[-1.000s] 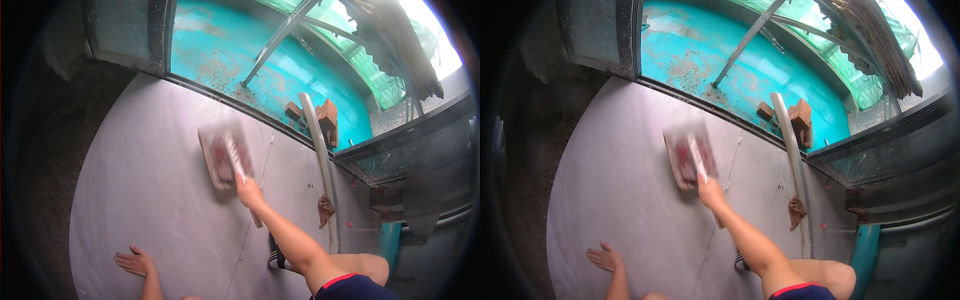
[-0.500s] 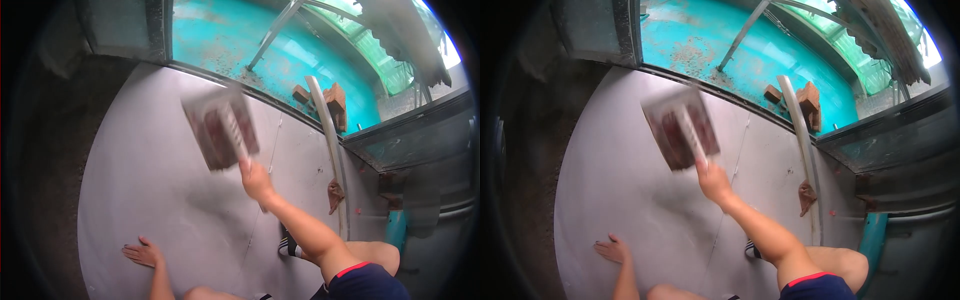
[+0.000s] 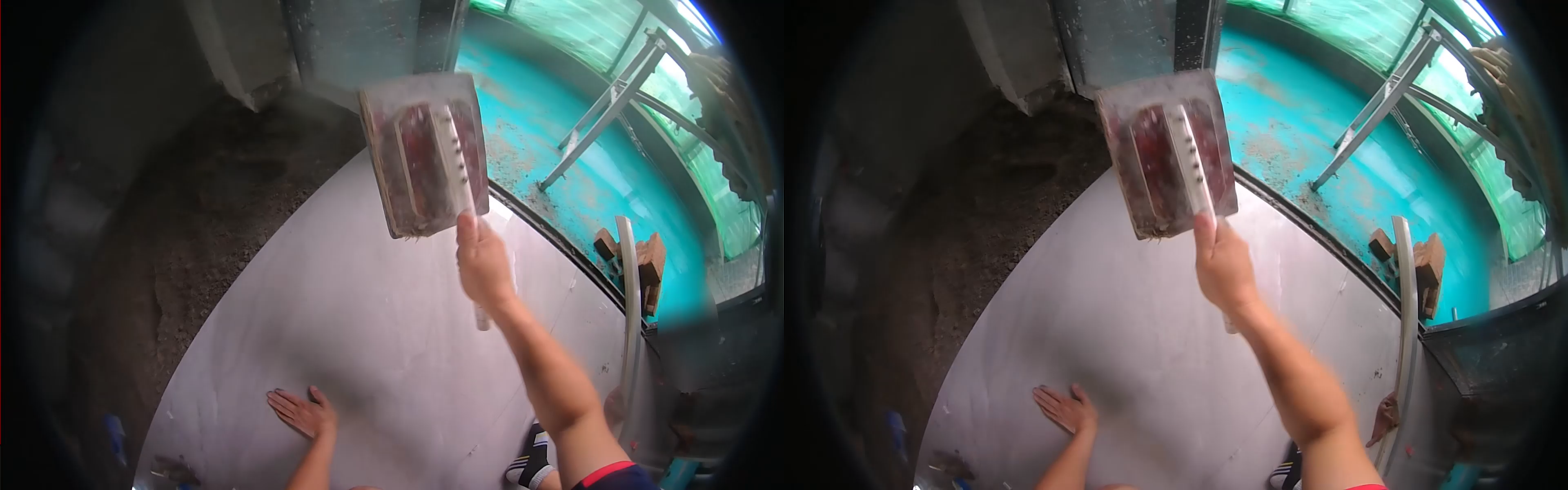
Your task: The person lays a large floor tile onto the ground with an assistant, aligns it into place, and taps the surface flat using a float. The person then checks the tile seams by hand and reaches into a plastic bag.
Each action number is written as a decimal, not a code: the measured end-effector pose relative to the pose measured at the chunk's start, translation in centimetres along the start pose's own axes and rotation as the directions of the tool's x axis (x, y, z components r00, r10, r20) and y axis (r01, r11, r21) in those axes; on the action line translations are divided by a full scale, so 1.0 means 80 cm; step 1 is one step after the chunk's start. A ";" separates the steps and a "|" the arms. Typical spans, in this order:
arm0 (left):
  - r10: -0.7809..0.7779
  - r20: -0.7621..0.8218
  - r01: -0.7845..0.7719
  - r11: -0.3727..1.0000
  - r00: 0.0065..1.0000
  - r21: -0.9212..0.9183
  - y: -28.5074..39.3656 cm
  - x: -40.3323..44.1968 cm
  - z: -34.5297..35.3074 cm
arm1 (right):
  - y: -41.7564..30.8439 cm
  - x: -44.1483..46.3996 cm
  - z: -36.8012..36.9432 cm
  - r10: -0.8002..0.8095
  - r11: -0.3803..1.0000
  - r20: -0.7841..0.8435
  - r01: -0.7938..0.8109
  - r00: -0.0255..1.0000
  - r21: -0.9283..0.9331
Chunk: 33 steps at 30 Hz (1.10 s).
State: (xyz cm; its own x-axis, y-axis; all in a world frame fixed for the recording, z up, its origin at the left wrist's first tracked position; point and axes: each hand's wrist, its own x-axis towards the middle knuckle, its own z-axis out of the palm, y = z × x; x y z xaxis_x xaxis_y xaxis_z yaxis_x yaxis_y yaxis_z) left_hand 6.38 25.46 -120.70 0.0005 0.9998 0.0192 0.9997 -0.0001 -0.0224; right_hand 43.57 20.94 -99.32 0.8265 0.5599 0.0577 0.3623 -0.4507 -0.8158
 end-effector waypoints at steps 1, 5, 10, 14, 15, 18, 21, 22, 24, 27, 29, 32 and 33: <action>-0.002 -0.008 0.002 1.000 1.000 -0.015 0.002 0.000 -0.003 | 0.011 0.002 0.022 -0.033 0.999 -0.068 0.030 0.997 -0.035; 0.027 -0.024 -0.027 0.999 0.999 -0.022 -0.006 0.001 0.005 | 0.141 -0.027 0.103 0.318 0.898 0.209 -0.223 0.925 -0.380; -0.028 0.060 0.031 0.998 0.998 -0.059 0.006 0.006 -0.014 | 0.056 0.022 0.057 0.369 0.929 0.399 -0.349 0.839 -0.124; -0.026 0.063 0.029 0.998 0.998 -0.048 0.005 0.000 -0.015 | -0.053 0.068 0.032 0.262 0.950 0.320 -0.302 0.910 0.081; -0.035 0.076 0.038 0.998 0.996 -0.046 0.007 0.001 -0.016 | -0.071 0.072 0.033 0.163 0.974 0.247 -0.195 0.955 0.113; -0.032 0.084 0.037 0.998 0.996 -0.053 0.007 0.003 -0.020 | -0.021 0.074 0.093 -0.114 0.993 0.028 0.113 0.993 0.036; -0.013 0.011 0.014 0.995 1.000 -0.094 0.000 -0.002 -0.011 | 0.081 -0.004 0.174 0.087 0.977 0.212 -0.042 0.973 -0.210; -0.009 -0.020 0.007 0.994 1.000 -0.105 0.002 -0.003 -0.009 | 0.102 -0.038 0.188 0.179 0.956 0.289 -0.096 0.940 -0.278; 0.004 -0.083 -0.014 0.994 0.997 -0.110 -0.005 -0.002 -0.005 | 0.097 -0.074 0.190 0.221 0.928 0.376 -0.075 0.900 -0.366; 0.011 -0.024 -0.014 0.994 1.000 -0.106 -0.009 0.003 -0.002 | 0.076 -0.129 0.190 0.241 0.927 0.520 -0.036 0.819 -0.373; 0.042 -0.021 -0.046 0.977 0.999 -0.210 -0.014 -0.004 -0.013 | 0.078 -0.153 0.192 0.232 0.914 0.582 0.030 0.779 -0.405; 0.275 0.050 -0.250 0.927 0.960 -0.281 -0.057 -0.037 -0.004 | 0.106 -0.206 0.190 0.199 0.945 0.586 0.004 0.785 -0.326; 0.374 0.095 -0.323 0.884 0.923 -0.338 -0.083 -0.063 -0.009 | 0.113 -0.229 0.183 0.252 0.943 0.629 -0.040 0.736 -0.332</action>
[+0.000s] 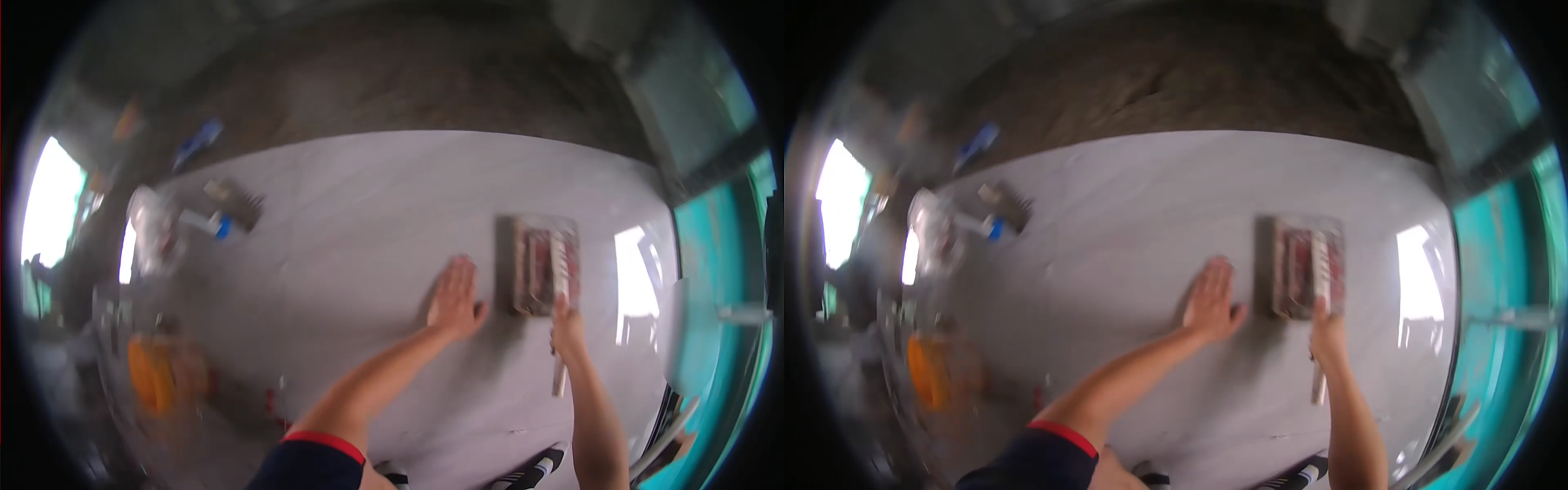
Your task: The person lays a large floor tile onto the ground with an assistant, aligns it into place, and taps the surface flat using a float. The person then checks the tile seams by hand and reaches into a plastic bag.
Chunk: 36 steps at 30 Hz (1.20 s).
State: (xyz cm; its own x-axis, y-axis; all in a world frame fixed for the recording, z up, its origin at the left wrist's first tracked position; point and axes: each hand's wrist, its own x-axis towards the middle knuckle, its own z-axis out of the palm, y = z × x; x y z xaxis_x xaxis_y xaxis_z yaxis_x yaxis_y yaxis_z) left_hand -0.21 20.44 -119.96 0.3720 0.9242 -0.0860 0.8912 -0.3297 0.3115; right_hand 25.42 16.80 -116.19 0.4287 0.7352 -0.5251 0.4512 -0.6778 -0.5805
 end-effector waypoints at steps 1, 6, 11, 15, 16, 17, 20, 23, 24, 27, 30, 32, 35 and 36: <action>0.082 0.022 -0.082 0.997 0.996 -0.007 -0.026 -0.045 0.000 | 0.002 -0.023 0.004 0.052 0.998 0.064 -0.054 0.997 0.019; 0.035 0.097 -0.036 0.999 0.995 0.016 -0.080 -0.262 -0.009 | -0.019 -0.090 -0.016 0.108 0.994 0.104 -0.108 0.989 -0.007; -0.210 0.034 0.210 0.978 0.977 -0.008 -0.058 -0.344 -0.008 | -0.107 -0.082 -0.074 -0.052 0.992 0.052 0.045 0.997 0.118; -0.402 -0.028 0.402 0.916 0.915 -0.016 -0.075 -0.393 0.003 | -0.191 -0.102 -0.138 -0.353 0.869 -0.048 0.347 0.934 0.354; -0.451 -0.015 0.450 0.892 0.893 -0.026 -0.077 -0.410 0.005 | -0.202 -0.098 -0.147 -0.415 0.825 -0.104 0.422 0.904 0.375; -0.453 -0.050 0.453 0.891 0.890 -0.021 -0.078 -0.418 0.005 | -0.206 -0.096 -0.150 -0.472 0.774 -0.158 0.494 0.867 0.397; -0.475 -0.132 0.477 0.878 0.870 -0.018 -0.078 -0.423 0.003 | -0.178 -0.133 -0.080 -0.404 0.805 -0.327 0.502 0.854 0.317; -0.492 -0.159 0.492 0.869 0.856 -0.040 -0.071 -0.425 0.007 | 0.007 -0.082 0.013 -0.241 0.965 0.122 0.251 0.963 -0.076; -0.498 -0.167 0.497 0.866 0.851 -0.048 -0.069 -0.427 0.010 | 0.017 -0.134 0.059 -0.141 0.935 0.205 0.198 0.969 -0.293; -0.507 -0.162 0.506 0.861 0.847 -0.050 -0.067 -0.436 0.008 | -0.029 -0.205 0.041 0.032 0.984 0.493 0.059 0.869 -0.168; -0.507 -0.175 0.506 0.861 0.844 -0.054 -0.067 -0.435 0.003 | -0.101 -0.221 0.032 -0.080 0.974 0.526 0.178 0.847 -0.137; -0.525 -0.159 0.521 0.851 0.836 -0.067 -0.061 -0.446 0.007 | -0.145 -0.236 0.008 -0.131 0.987 0.508 0.159 0.852 -0.011; -0.545 -0.152 0.540 0.838 0.825 -0.075 -0.058 -0.454 0.012 | -0.162 -0.249 -0.020 -0.448 0.877 0.425 0.293 0.786 0.382; -0.542 -0.163 0.536 0.840 0.824 -0.084 -0.056 -0.454 0.014 | -0.118 -0.227 -0.010 -0.482 0.851 0.263 0.374 0.836 0.369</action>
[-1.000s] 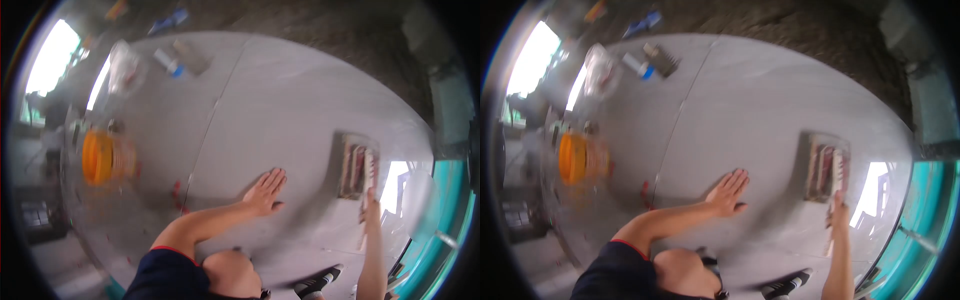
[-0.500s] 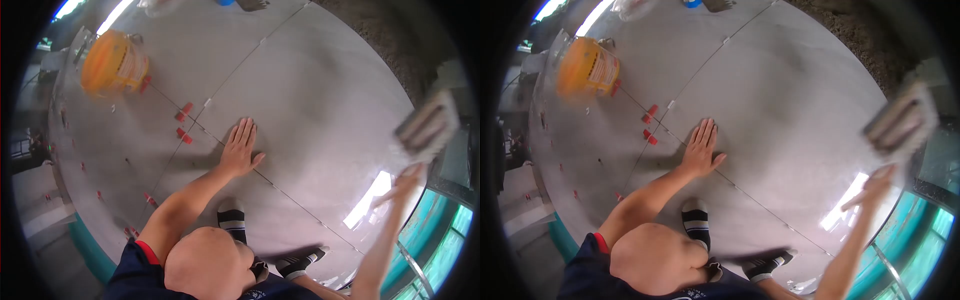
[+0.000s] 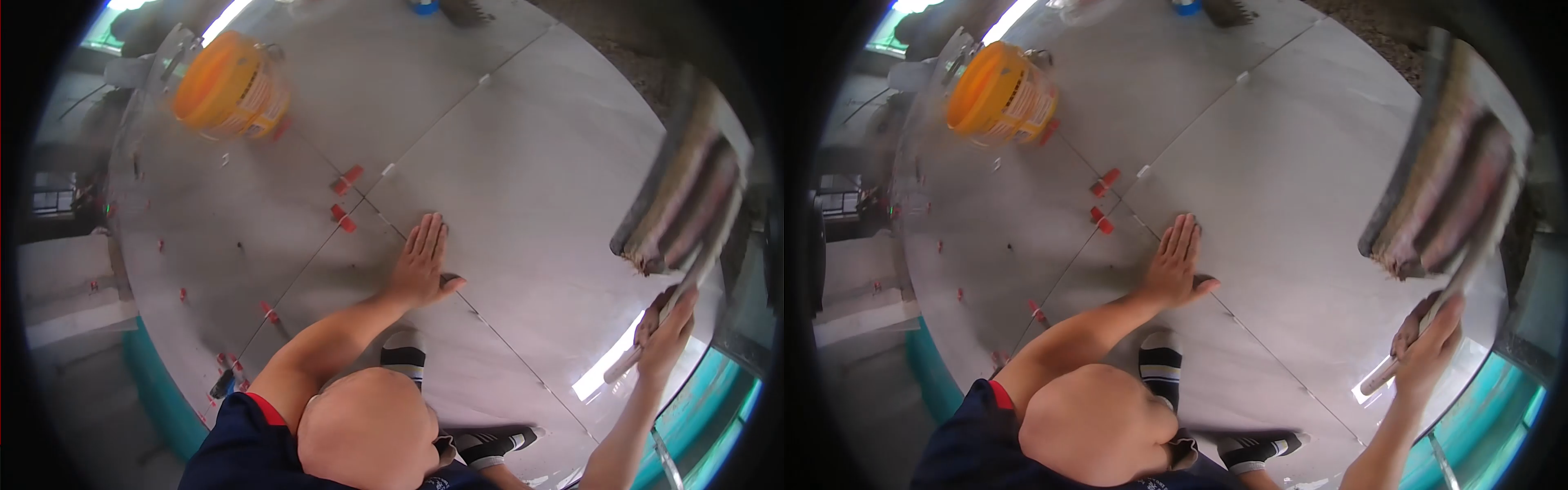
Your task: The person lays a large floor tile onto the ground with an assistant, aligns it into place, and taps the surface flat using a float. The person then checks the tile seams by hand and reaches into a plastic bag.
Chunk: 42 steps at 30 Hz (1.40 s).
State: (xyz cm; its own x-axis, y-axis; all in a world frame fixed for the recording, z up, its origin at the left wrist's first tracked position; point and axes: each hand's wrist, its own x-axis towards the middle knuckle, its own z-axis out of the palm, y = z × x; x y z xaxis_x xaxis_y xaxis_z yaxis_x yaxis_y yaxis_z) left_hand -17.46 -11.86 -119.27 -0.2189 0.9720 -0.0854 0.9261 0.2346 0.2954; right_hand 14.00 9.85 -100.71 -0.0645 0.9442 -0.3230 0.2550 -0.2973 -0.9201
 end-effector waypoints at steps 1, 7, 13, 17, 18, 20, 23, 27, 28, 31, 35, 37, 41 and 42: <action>-0.003 -0.020 0.003 1.000 1.000 -0.013 0.001 -0.001 0.000 | 0.077 0.002 0.001 -0.086 0.995 -0.148 0.079 0.985 -0.053; 0.017 -0.068 -0.014 0.999 0.998 0.038 -0.009 0.007 -0.011 | 0.147 -0.001 0.090 0.312 0.679 0.313 0.020 0.897 -0.734; 0.013 -0.066 -0.014 1.000 0.998 -0.006 -0.002 -0.007 -0.008 | -0.058 -0.019 0.118 0.248 0.880 0.375 -0.045 0.893 -0.473; 0.009 -0.036 -0.010 0.999 0.999 -0.043 -0.001 -0.011 -0.013 | -0.033 -0.038 0.096 -0.124 0.987 0.180 0.141 0.976 -0.080; 0.009 -0.040 -0.010 0.999 0.999 -0.041 -0.001 -0.006 -0.014 | 0.021 -0.031 0.089 -0.150 0.986 0.106 0.156 0.983 -0.056; 0.001 -0.042 -0.002 0.999 0.999 -0.043 0.000 -0.003 -0.018 | 0.053 -0.027 0.112 0.079 0.768 0.290 0.127 0.954 -0.627; -0.017 -0.027 0.016 0.999 0.999 -0.048 0.003 -0.004 -0.017 | 0.109 0.010 0.152 0.143 0.669 0.476 0.270 0.868 -0.693; -0.034 -0.043 0.031 0.998 0.999 -0.048 -0.003 -0.005 -0.008 | -0.011 0.012 0.182 0.402 0.805 0.482 -0.049 0.779 -0.591; -0.037 -0.041 0.035 0.998 0.998 -0.058 0.000 -0.009 -0.004 | -0.040 0.002 0.176 0.310 0.852 0.482 -0.015 0.819 -0.523; -0.046 -0.005 0.045 0.997 0.999 -0.057 0.003 -0.009 -0.009 | -0.089 -0.017 0.154 0.021 0.946 0.449 0.128 0.893 -0.298; -0.029 -0.007 0.028 0.999 1.000 -0.043 0.000 -0.008 -0.010 | 0.002 -0.007 0.135 -0.044 0.953 0.345 0.143 0.938 -0.266; -0.039 -0.018 0.038 0.997 0.999 -0.062 0.001 -0.007 -0.011 | 0.084 0.018 0.165 -0.125 0.724 0.480 0.411 0.868 -0.555; -0.073 0.031 0.075 0.995 0.997 -0.071 0.009 -0.005 -0.017 | 0.087 0.034 0.201 0.190 0.626 0.488 0.278 0.852 -0.728; -0.057 0.033 0.059 0.996 0.998 -0.060 0.010 -0.002 -0.014 | 0.086 0.044 0.198 0.153 0.628 0.487 0.296 0.860 -0.720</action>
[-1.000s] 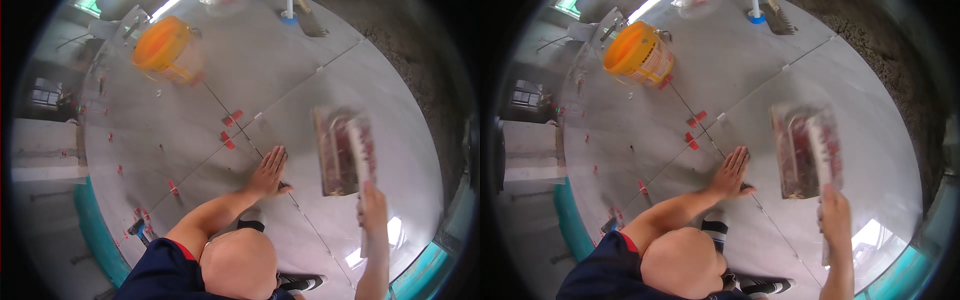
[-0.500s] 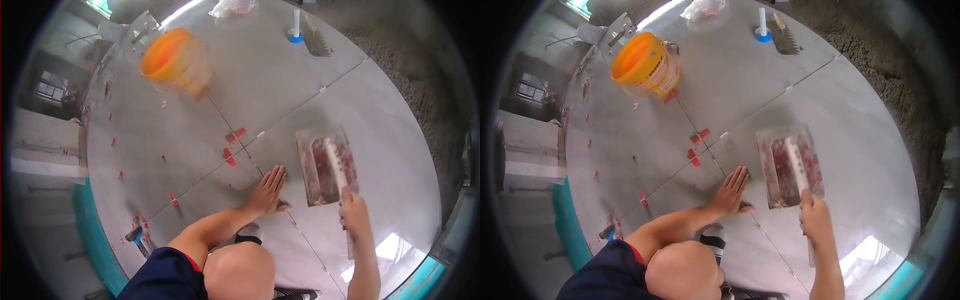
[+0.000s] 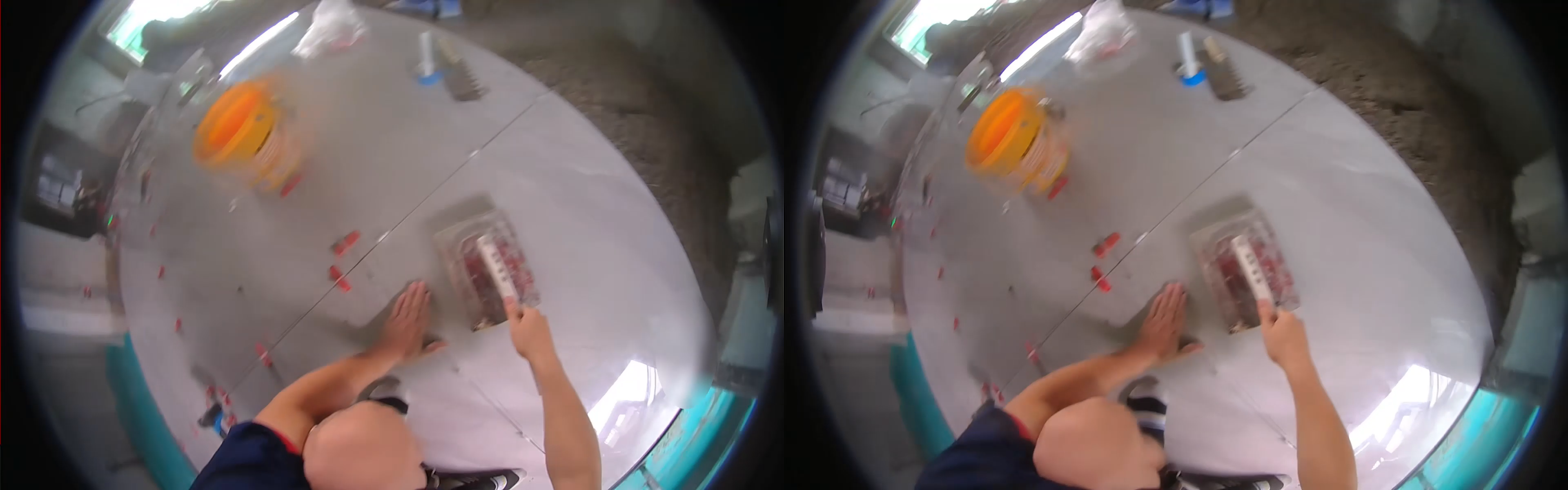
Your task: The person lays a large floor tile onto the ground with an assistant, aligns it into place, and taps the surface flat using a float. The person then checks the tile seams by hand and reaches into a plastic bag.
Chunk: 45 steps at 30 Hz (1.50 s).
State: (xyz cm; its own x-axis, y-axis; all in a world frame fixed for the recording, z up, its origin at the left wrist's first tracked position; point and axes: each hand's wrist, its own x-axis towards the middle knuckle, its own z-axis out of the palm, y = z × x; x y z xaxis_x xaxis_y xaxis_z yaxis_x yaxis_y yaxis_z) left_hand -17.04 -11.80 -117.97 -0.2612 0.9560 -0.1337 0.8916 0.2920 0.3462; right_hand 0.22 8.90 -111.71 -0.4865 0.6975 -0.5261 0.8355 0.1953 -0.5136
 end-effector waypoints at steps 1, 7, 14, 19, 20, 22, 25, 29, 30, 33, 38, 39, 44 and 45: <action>0.017 -0.002 -0.017 1.000 1.000 0.011 -0.002 -0.003 0.004 | 0.008 0.001 -0.013 0.022 1.000 -0.014 -0.022 1.000 0.012; 0.019 0.052 -0.027 0.988 0.998 0.150 -0.034 -0.008 0.019 | 0.136 -0.030 -0.104 0.246 0.969 -0.132 -0.245 0.960 0.029; 0.143 0.005 -0.139 0.956 0.990 0.257 -0.019 0.003 0.039 | 0.149 -0.249 -0.305 0.505 0.785 -0.510 -0.125 0.696 0.606; 0.115 0.069 -0.132 0.936 0.991 0.327 -0.016 0.009 0.020 | 0.269 -0.330 -0.128 0.487 0.857 -0.644 -0.178 0.590 0.484; 0.110 0.080 -0.129 0.939 0.991 0.318 -0.014 0.012 0.018 | 0.284 -0.318 -0.079 0.529 0.847 -0.588 -0.337 0.612 0.411; 0.108 0.099 -0.134 0.944 0.989 0.303 -0.011 0.014 0.014 | 0.319 -0.281 0.002 0.664 0.728 -0.246 -0.535 0.706 0.428; 0.173 0.059 -0.183 0.932 0.983 0.314 -0.016 0.008 0.020 | 0.306 -0.272 -0.054 0.721 0.516 0.011 -0.547 0.693 0.659; 0.137 0.106 -0.164 0.931 0.985 0.327 -0.016 0.016 0.025 | 0.263 -0.314 -0.164 0.738 0.350 0.024 -0.413 0.674 0.840; 0.135 0.113 -0.165 0.930 0.984 0.327 -0.013 0.015 0.024 | 0.253 -0.327 -0.188 0.742 0.342 -0.022 -0.351 0.670 0.871; 0.095 0.182 -0.155 0.922 0.979 0.354 -0.014 0.013 0.014 | 0.257 -0.362 -0.213 0.564 0.529 -0.429 0.090 0.705 0.844; -0.148 0.483 -0.101 0.886 0.863 0.452 0.027 0.053 -0.031 | 0.365 -0.320 -0.071 0.720 0.670 -0.434 -0.378 0.541 0.639; -0.120 0.548 -0.161 0.885 0.828 0.437 0.037 0.070 -0.046 | 0.385 -0.315 -0.049 0.734 0.651 -0.353 -0.451 0.580 0.611; 0.236 0.692 -0.538 0.803 0.682 0.256 0.133 0.160 -0.046 | 0.393 -0.292 -0.040 0.804 0.517 -0.072 -0.634 0.591 0.575; 0.309 0.655 -0.573 0.786 0.690 0.233 0.171 0.164 -0.019 | 0.411 -0.289 -0.023 0.794 0.579 -0.194 -0.620 0.576 0.530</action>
State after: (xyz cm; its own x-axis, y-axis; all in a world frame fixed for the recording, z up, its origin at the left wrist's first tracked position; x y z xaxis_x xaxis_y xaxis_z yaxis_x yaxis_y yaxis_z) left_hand -8.87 4.79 -113.59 0.3376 0.7309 -0.5931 0.9364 -0.3250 0.1324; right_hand 39.40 0.43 -115.19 0.4332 0.6905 -0.5792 0.6497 -0.6847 -0.3303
